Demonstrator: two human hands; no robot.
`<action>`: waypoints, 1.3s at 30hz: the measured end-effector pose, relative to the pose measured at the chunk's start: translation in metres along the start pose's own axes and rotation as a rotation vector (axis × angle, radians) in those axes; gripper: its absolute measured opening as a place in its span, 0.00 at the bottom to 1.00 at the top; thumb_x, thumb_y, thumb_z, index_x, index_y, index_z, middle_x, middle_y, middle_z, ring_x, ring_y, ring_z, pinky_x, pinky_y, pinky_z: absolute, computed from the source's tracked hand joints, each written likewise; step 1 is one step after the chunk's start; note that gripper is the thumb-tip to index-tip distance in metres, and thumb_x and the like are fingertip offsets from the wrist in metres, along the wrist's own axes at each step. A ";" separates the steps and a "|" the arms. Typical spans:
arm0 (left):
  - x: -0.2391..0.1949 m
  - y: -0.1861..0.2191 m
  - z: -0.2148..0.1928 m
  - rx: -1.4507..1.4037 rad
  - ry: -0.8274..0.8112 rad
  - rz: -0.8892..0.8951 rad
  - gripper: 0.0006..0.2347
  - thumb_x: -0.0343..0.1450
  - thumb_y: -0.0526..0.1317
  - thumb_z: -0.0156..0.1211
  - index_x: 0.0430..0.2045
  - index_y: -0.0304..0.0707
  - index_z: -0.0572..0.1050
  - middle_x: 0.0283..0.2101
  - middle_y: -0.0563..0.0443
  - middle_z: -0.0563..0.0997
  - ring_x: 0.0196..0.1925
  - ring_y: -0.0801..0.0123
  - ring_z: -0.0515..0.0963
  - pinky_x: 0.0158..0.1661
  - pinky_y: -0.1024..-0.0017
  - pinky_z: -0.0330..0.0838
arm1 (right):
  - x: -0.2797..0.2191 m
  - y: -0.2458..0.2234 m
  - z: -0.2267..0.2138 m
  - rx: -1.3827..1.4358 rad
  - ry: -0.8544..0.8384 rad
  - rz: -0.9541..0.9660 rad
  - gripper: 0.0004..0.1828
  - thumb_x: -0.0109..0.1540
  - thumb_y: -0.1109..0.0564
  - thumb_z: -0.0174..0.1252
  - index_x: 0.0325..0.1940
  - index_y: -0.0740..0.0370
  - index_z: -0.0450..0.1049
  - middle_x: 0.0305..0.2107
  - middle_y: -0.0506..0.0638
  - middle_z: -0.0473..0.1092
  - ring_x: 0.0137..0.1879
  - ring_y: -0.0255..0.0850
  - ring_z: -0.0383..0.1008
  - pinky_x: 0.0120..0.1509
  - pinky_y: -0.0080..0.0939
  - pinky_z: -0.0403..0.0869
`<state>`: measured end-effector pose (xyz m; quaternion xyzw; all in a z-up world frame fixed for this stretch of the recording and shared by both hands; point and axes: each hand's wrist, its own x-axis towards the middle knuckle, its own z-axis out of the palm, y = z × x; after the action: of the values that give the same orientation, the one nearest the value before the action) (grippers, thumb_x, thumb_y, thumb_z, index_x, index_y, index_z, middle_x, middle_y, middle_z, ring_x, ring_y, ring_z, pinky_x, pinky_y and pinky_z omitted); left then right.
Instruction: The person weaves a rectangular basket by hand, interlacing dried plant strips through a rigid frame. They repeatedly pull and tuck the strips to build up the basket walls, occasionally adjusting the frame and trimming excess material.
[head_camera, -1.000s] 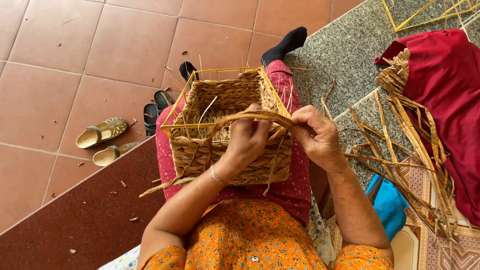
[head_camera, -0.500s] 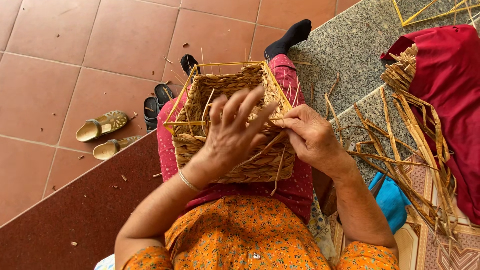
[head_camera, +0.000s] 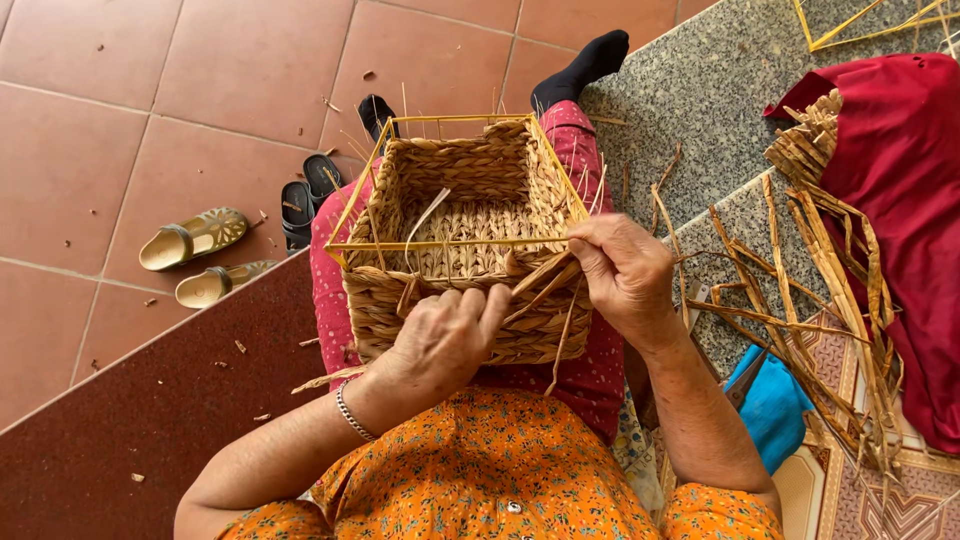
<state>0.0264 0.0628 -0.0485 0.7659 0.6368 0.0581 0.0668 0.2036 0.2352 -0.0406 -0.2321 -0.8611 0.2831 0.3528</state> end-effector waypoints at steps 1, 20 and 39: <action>-0.004 0.000 0.005 -0.023 0.009 -0.036 0.18 0.66 0.28 0.55 0.52 0.23 0.70 0.25 0.47 0.76 0.23 0.68 0.76 0.20 0.69 0.74 | 0.000 0.002 0.002 0.001 -0.020 0.014 0.04 0.66 0.63 0.66 0.42 0.64 0.77 0.36 0.51 0.75 0.41 0.38 0.78 0.42 0.35 0.78; -0.101 -0.096 -0.040 0.003 0.071 -0.663 0.08 0.73 0.49 0.63 0.35 0.48 0.79 0.30 0.52 0.80 0.30 0.59 0.81 0.30 0.60 0.74 | -0.026 0.007 -0.014 -0.119 0.122 -0.202 0.06 0.71 0.67 0.62 0.48 0.59 0.74 0.43 0.47 0.75 0.43 0.37 0.80 0.42 0.30 0.78; -0.044 -0.004 0.017 -0.126 0.202 -0.074 0.14 0.65 0.33 0.59 0.44 0.32 0.71 0.38 0.45 0.72 0.43 0.58 0.71 0.43 0.61 0.67 | -0.027 -0.015 0.002 -0.388 -0.341 -0.550 0.22 0.54 0.62 0.60 0.53 0.66 0.79 0.47 0.52 0.72 0.46 0.45 0.71 0.51 0.44 0.77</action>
<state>0.0176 0.0201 -0.0662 0.7264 0.6633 0.1722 0.0522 0.2161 0.2072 -0.0451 -0.0044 -0.9752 0.0440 0.2168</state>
